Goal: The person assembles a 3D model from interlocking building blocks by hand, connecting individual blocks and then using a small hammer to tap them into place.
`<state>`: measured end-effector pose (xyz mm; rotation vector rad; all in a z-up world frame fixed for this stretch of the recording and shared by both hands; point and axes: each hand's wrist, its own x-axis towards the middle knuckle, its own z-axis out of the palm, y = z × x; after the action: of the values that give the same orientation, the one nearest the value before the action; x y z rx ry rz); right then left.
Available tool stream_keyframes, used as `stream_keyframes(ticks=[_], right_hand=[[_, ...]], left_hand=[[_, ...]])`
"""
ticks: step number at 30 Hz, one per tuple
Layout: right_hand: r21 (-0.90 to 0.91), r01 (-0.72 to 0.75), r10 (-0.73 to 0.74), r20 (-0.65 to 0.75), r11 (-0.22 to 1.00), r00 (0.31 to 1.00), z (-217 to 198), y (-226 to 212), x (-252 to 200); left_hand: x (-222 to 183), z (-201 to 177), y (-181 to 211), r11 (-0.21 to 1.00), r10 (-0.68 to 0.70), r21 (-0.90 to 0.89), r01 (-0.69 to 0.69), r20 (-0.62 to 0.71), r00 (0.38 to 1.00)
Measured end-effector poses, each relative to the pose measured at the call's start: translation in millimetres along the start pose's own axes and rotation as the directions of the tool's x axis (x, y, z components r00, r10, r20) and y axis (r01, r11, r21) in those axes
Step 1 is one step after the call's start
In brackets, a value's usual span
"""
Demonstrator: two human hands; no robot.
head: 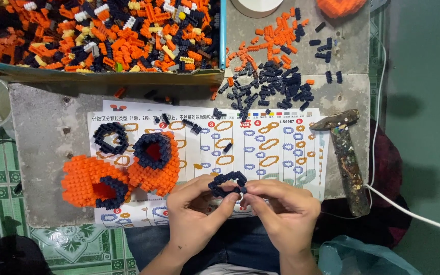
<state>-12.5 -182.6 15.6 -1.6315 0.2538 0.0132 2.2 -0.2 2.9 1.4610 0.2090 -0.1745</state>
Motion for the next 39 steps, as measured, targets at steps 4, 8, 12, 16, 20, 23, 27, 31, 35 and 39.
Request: stream_keyframes(ticks=[4,8,12,16,20,23,27,31,35,39], right_hand=[[-0.107,0.028,-0.031,-0.032,0.994,0.999,4,-3,-1],[-0.161,0.053,-0.060,-0.035,0.986,0.998,6,-5,-1],[-0.162,0.062,-0.070,-0.042,0.985,0.997,7,-3,-1],[-0.198,0.045,-0.056,-0.052,0.979,0.997,8,-5,0],[-0.176,0.039,-0.049,-0.050,0.984,0.998,8,-3,0],[-0.071,0.008,-0.010,-0.029,0.997,1.000,3,3,0],[0.115,-0.078,0.078,0.003,0.990,0.997,-8,11,-1],[0.133,-0.065,0.062,0.025,0.989,0.998,-4,9,-4],[0.288,-0.037,0.006,0.108,0.957,0.994,-2,7,-12],[0.160,-0.034,0.023,0.064,0.987,0.998,-8,1,-21]], left_hand=[[-2,0,0,0.997,-0.029,-0.077,0.030,0.015,0.999],[0,2,6,0.998,0.041,0.039,-0.040,-0.007,0.999],[-1,3,7,0.995,0.082,0.059,-0.081,-0.015,0.997],[-1,3,10,0.989,0.111,0.098,-0.109,-0.017,0.994],[0,4,11,0.977,0.166,0.140,-0.163,-0.006,0.986],[-1,3,9,0.974,0.186,0.126,-0.186,0.011,0.982],[-2,4,9,0.980,0.193,0.027,-0.195,0.065,0.979],[-7,9,1,0.981,0.172,-0.104,-0.163,0.078,0.982],[-16,9,-3,0.979,0.122,-0.177,-0.105,0.086,0.989],[-21,3,4,0.968,0.102,-0.242,-0.061,0.160,0.982]])
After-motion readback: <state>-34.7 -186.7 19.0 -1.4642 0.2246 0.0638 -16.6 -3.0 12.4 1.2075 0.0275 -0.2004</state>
